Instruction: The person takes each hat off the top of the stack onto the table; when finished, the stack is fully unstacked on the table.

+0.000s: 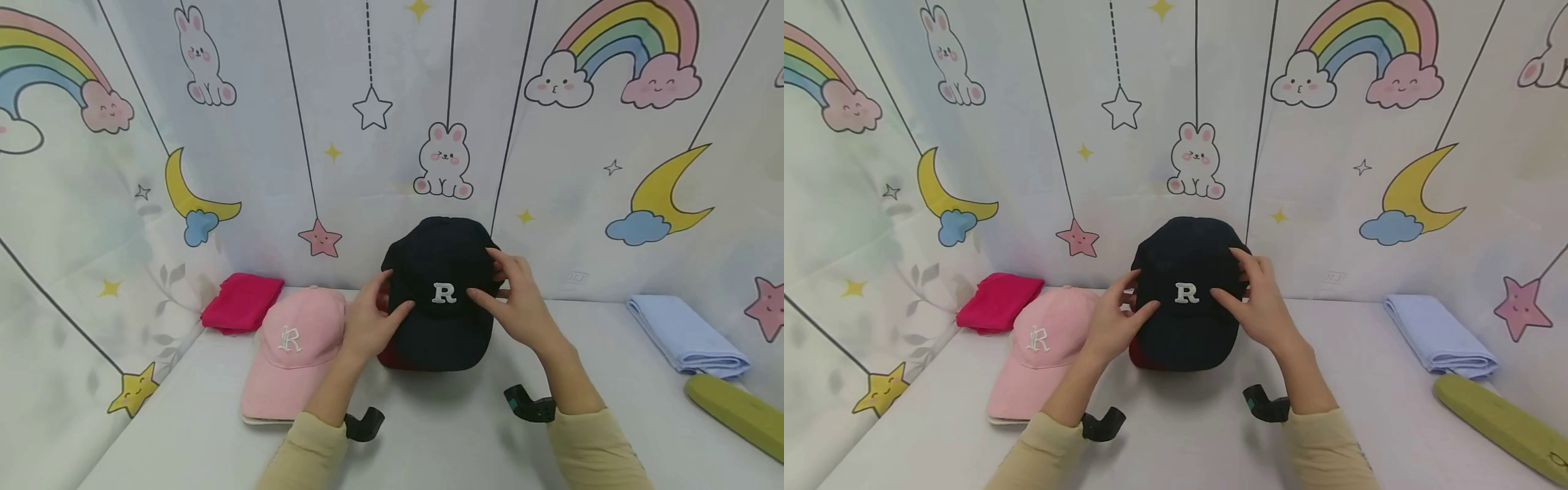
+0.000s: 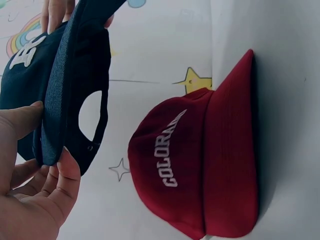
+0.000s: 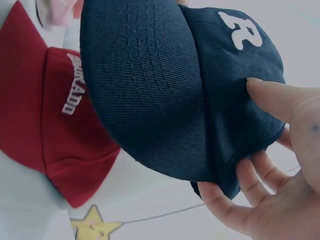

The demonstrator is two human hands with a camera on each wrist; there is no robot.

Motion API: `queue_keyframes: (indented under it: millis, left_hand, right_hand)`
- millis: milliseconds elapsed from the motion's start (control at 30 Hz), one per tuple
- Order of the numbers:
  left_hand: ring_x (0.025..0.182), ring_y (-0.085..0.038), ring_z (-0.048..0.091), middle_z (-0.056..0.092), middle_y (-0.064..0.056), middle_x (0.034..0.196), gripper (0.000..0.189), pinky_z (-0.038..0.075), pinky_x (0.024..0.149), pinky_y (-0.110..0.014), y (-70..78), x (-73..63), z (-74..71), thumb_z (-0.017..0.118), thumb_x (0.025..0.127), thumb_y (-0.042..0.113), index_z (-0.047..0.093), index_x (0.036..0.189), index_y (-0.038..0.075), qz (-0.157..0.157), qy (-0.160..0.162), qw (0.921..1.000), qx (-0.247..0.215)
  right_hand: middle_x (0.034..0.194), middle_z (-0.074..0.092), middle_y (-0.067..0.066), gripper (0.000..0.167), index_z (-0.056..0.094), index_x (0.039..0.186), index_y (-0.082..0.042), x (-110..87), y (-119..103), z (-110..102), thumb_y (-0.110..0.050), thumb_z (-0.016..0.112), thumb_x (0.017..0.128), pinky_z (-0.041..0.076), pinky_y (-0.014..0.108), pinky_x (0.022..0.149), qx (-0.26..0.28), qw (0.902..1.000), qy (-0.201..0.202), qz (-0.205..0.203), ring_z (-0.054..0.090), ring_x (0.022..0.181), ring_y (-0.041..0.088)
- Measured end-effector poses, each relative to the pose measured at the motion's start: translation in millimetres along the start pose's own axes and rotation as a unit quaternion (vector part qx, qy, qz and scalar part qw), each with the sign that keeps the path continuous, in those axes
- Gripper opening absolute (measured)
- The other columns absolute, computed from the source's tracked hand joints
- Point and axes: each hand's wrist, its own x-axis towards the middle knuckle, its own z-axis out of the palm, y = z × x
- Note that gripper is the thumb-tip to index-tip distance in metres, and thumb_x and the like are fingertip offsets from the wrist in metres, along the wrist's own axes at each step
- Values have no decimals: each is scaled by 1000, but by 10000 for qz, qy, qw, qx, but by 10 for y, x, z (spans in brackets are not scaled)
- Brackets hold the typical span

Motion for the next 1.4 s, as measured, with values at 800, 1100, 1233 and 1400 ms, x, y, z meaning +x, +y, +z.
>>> queue_keyframes:
  millis: [800,1100,1233,1400]
  left_hand:
    - [88,-22,62,62,-13,116,61,57,75,-28,8,93,571,78,90,16,50,142,-1,170,-183,9990,-372]
    - [95,-19,56,59,-12,123,65,54,83,-27,73,118,857,76,91,20,47,146,2,-229,-605,9976,-261]
    - [97,-17,54,57,-11,124,67,52,84,-25,122,161,1005,76,92,20,44,148,2,-294,-866,9956,-183]
    - [101,-17,53,55,-11,129,70,51,90,-25,170,195,1195,74,93,22,40,151,2,-393,-1219,9918,-39]
  right_hand:
    - [126,42,22,66,38,151,0,-114,410,-320,-13,71,96,43,14,79,-222,9989,251,318,51,106,29]
    - [131,42,26,63,38,152,0,-159,562,-503,-15,68,98,42,46,87,-450,9964,405,588,50,112,39]
    - [134,40,28,64,36,153,-2,-206,639,-619,-19,66,100,44,49,84,-551,9940,474,814,49,116,44]
    - [134,39,30,63,37,153,0,-269,765,-720,-18,65,100,44,44,79,-651,9904,616,1053,48,118,48]
